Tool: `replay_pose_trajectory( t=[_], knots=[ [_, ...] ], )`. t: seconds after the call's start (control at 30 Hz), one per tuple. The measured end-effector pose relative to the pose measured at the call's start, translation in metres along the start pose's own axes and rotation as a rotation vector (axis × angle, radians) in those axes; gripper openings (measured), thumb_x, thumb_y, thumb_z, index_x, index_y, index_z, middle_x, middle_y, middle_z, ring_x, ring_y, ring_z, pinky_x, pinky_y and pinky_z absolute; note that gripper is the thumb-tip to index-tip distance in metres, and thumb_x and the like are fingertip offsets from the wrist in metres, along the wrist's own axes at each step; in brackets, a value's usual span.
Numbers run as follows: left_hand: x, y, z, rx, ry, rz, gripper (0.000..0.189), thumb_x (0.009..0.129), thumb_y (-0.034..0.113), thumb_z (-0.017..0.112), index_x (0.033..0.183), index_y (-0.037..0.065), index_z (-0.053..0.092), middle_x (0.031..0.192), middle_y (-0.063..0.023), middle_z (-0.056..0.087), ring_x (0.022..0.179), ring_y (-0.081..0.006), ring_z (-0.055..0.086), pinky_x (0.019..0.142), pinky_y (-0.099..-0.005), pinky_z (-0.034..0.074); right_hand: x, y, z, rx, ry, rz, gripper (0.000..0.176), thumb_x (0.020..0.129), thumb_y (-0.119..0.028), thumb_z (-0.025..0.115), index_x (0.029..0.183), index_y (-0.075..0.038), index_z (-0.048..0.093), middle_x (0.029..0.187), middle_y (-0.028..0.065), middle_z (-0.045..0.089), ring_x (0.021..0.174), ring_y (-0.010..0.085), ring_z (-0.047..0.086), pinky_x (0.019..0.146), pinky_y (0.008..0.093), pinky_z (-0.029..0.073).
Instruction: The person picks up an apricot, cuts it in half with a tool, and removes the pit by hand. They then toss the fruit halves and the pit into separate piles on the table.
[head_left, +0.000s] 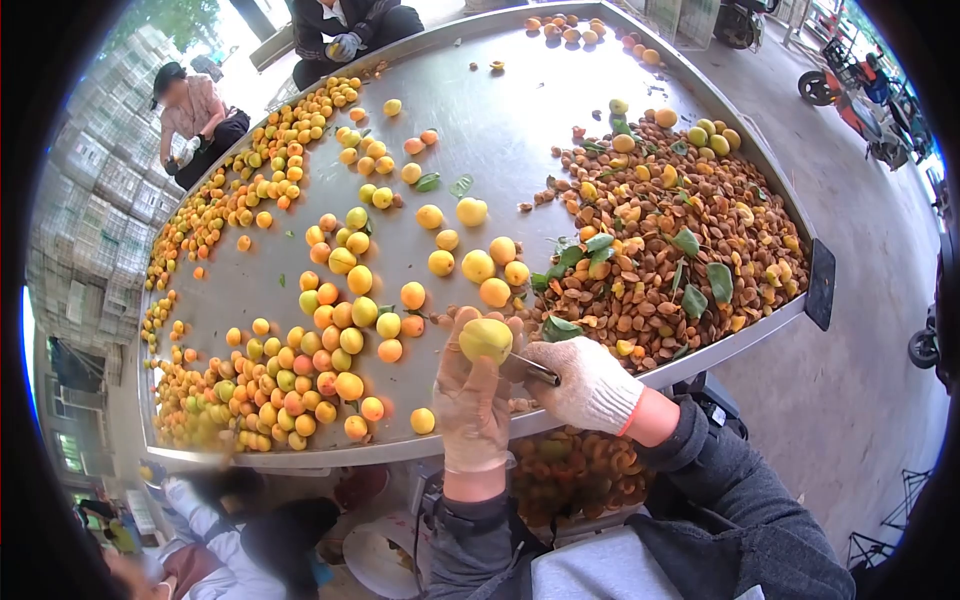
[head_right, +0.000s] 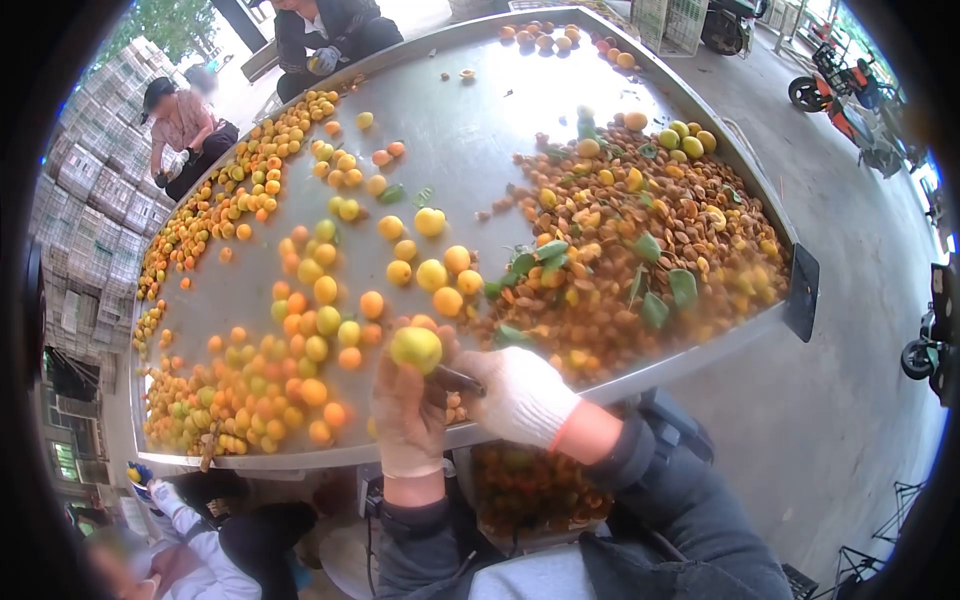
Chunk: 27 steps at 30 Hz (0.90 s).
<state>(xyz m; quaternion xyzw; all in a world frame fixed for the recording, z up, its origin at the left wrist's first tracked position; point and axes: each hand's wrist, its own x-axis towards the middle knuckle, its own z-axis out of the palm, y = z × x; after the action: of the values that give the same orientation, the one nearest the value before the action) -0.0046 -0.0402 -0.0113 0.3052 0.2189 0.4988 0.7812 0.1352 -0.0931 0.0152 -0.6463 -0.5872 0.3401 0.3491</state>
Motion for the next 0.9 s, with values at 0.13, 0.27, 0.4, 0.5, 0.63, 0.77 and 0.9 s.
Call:
replay_pose_trajectory(
  t=[0.13,0.27,0.4,0.5,0.63,0.77,0.9],
  knots=[
    [-0.008,0.008,0.018,0.738,-0.083,0.199,0.058,0.084,0.007,0.072,0.135,-0.001,0.046,0.126,-0.0122,0.058,0.118,-0.0264,0.057,0.099,-0.0347,0.047,0.004,0.006,-0.004,-0.046,-0.067,0.026,0.029,0.079,-0.009,0.063,0.107,-0.01,0.068,0.084,0.0201,0.067,0.077,0.0366,0.066,0.068,0.0408,0.053],
    [-0.006,0.003,0.012,0.58,-0.147,0.159,0.065,0.081,-0.003,0.073,0.139,0.0,0.043,0.13,-0.0103,0.055,0.116,-0.0175,0.054,0.099,-0.0309,0.044,0.002,0.005,-0.005,-0.002,-0.029,0.028,0.029,0.08,-0.012,0.064,0.109,-0.014,0.068,0.085,0.0171,0.068,0.078,0.0348,0.067,0.068,0.0405,0.052],
    [-0.004,0.006,0.009,0.285,-0.054,-0.077,0.062,0.081,0.002,0.075,0.136,0.0,0.047,0.123,-0.0084,0.059,0.11,-0.0186,0.058,0.095,-0.0318,0.047,0.001,-0.001,-0.002,-0.1,0.039,-0.008,0.027,0.078,-0.014,0.066,0.105,-0.014,0.069,0.084,0.0168,0.068,0.078,0.0348,0.067,0.068,0.041,0.052],
    [-0.005,0.016,0.013,0.778,-0.087,0.012,0.062,0.079,0.009,0.078,0.133,0.0,0.049,0.119,-0.0073,0.062,0.106,-0.0177,0.06,0.092,-0.0303,0.049,0.002,0.0,-0.007,-0.175,0.023,-0.018,0.027,0.076,-0.014,0.067,0.103,-0.014,0.07,0.083,0.0165,0.068,0.078,0.0354,0.066,0.067,0.0418,0.052],
    [0.004,0.012,0.008,1.402,-0.195,0.456,0.06,0.078,0.019,0.082,0.127,-0.001,0.055,0.109,-0.0087,0.065,0.095,-0.015,0.061,0.083,-0.0296,0.052,0.006,0.013,-0.003,-0.264,-0.054,0.055,0.027,0.074,-0.012,0.067,0.1,-0.013,0.07,0.081,0.016,0.067,0.077,0.0354,0.066,0.067,0.0417,0.052],
    [-0.002,0.013,0.011,0.704,-0.154,0.191,0.06,0.083,0.024,0.077,0.13,-0.001,0.051,0.116,-0.0064,0.062,0.104,-0.014,0.057,0.089,-0.0258,0.048,0.008,0.002,-0.008,-0.181,0.055,-0.039,0.026,0.074,-0.01,0.066,0.099,-0.013,0.069,0.082,0.0154,0.067,0.077,0.0351,0.065,0.067,0.0415,0.052],
    [-0.001,0.02,0.01,0.465,-0.133,-0.137,0.061,0.085,0.025,0.075,0.132,-0.003,0.048,0.116,-0.006,0.06,0.105,-0.0129,0.056,0.09,-0.0248,0.046,0.009,0.005,0.002,-0.233,0.094,-0.115,0.037,0.068,-0.013,0.077,0.103,-0.012,0.069,0.082,0.0128,0.068,0.079,0.0333,0.067,0.069,0.0393,0.054]
  ],
)
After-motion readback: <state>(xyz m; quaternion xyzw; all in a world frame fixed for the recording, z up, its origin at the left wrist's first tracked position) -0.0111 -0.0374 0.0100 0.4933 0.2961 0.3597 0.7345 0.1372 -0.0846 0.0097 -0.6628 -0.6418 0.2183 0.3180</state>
